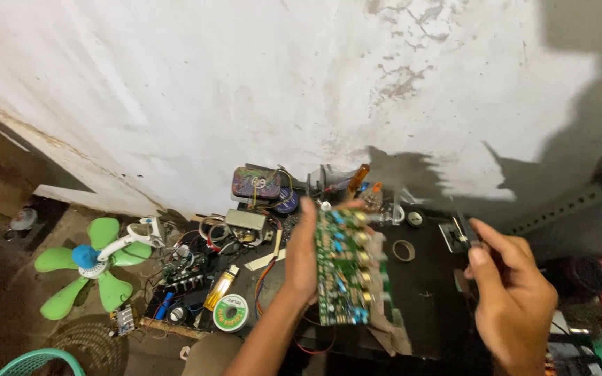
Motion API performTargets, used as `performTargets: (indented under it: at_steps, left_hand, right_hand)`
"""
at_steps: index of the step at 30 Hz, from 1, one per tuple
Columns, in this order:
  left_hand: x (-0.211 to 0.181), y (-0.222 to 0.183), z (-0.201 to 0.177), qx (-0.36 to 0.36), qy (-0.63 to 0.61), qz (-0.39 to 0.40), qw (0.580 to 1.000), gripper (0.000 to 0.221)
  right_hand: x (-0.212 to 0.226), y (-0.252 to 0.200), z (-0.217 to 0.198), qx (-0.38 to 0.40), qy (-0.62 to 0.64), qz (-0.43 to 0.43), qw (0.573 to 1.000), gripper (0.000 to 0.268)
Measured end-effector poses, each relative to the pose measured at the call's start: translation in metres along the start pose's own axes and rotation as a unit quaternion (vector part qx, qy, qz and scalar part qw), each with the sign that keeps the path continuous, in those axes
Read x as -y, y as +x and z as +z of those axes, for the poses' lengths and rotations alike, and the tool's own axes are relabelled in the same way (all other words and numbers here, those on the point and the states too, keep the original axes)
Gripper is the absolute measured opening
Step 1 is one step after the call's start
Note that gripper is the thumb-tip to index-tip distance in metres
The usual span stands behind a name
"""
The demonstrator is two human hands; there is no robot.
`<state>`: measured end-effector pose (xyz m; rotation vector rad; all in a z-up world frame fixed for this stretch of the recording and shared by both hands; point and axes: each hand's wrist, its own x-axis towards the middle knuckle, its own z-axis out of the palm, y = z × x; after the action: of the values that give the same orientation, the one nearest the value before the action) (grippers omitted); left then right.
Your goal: Inspecting and cleaning a circuit board using a cloth and a small tool on a workbench.
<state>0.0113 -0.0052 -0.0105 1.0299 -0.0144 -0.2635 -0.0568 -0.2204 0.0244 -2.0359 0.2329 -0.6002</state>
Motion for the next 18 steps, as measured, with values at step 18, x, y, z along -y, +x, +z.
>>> performTargets:
  at_steps: [18]
  left_hand:
    - [-0.014,-0.003,0.003,-0.244,-0.114,0.098,0.958,0.078]
  right_hand:
    - [-0.130,0.021,0.016,0.393,-0.453,0.213,0.772,0.033]
